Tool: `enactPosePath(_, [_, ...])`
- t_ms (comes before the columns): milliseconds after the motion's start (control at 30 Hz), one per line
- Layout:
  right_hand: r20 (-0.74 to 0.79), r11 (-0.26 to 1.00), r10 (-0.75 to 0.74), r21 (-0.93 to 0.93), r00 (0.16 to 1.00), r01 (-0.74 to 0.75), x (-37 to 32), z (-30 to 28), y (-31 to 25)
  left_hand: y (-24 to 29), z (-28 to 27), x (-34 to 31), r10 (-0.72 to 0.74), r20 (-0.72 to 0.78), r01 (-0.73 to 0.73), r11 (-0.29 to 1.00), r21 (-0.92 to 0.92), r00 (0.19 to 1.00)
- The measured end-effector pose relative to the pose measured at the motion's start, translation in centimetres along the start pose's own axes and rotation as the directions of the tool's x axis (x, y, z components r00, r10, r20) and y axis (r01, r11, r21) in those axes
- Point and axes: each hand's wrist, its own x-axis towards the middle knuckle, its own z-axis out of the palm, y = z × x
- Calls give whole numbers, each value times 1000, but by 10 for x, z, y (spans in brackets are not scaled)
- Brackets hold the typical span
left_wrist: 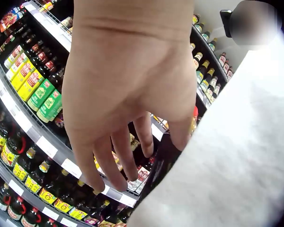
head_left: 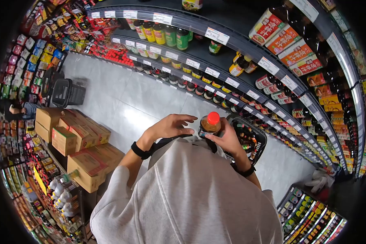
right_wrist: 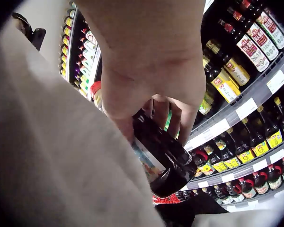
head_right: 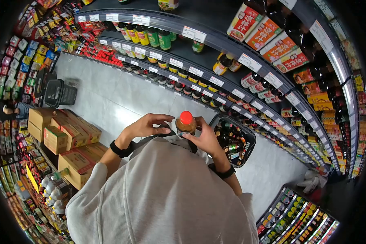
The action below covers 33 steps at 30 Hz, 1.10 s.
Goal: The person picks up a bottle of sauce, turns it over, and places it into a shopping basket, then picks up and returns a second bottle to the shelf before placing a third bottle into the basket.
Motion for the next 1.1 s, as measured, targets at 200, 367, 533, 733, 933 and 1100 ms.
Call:
enactPosePath(200, [52,996,15,-90,999,-10,-2,8,14,39,19,11,82,-64,-84,996,-25,995])
enactPosePath(367, [90,989,26,-145,996,-13,-5,4,0,41,16,17,127,-11,-126,988,85,992])
enactPosePath(533, [50,987,-53,-147,997,60,-10,8,5,43,15,20,155,28,-156,984,87,988])
enactPosePath(733, [63,986,-28,-160,998,38,-14,7,4,39,16,23,170,57,-174,980,97,984])
enactPosePath(933, [51,987,-33,-156,998,41,-18,8,5,38,17,23,169,63,-175,978,116,984])
enactPosePath(1100, [50,986,-33,-161,998,41,-19,9,4,39,16,22,171,76,-179,977,117,982])
